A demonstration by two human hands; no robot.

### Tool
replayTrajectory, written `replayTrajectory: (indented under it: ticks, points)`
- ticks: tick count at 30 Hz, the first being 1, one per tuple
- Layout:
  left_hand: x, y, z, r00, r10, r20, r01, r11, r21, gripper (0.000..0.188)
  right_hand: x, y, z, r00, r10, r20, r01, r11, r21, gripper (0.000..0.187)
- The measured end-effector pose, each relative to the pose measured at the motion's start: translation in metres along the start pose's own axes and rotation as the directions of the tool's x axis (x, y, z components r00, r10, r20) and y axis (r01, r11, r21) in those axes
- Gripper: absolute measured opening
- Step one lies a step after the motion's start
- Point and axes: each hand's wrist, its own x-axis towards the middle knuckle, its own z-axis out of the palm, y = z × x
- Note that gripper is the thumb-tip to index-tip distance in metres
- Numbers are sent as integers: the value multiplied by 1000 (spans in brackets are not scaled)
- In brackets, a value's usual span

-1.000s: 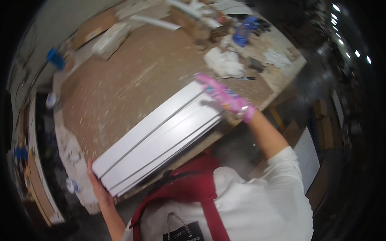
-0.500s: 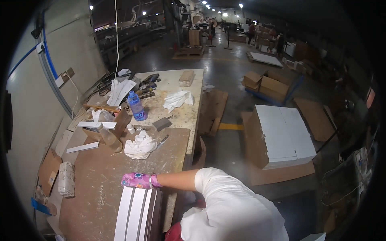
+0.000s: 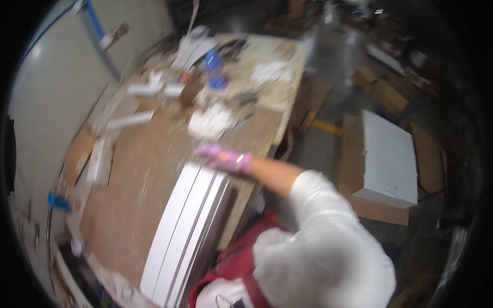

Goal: The person wipes down white wooden slats and a larger white furniture piece using a white cloth, handling the items one by one on a workbench.

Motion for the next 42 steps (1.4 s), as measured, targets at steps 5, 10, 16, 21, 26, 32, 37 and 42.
replayTrajectory:
  ticks: [5,10,16,21,26,32,37,42]
  points:
    - [4,-15,-22,997,-26,-67,24,999,-36,68,-15,-30,18,879,413,239,-468,648,600,59]
    - [-2,-23,-44,992,-37,-123,26,996,-85,68,-7,-23,30,842,440,312,-538,638,551,62]
    - [-4,-31,-48,986,-67,-152,53,994,-97,68,-8,-32,31,853,434,290,-520,648,557,60]
    - [20,5,-43,997,-4,-80,13,993,117,68,-38,20,15,835,535,-133,-289,630,721,49]
    - [46,83,-28,965,-55,256,-51,920,389,71,-114,-42,33,682,628,374,-645,277,712,30]
    - [115,70,102,648,-602,467,-32,591,806,66,-118,-42,146,785,196,588,-547,664,510,36]
    - [91,47,179,450,-804,388,15,441,897,65,-119,-20,213,794,-68,604,-229,887,401,38]
    - [92,45,186,364,-884,295,179,377,909,66,-119,-16,221,800,41,599,-313,879,359,38]
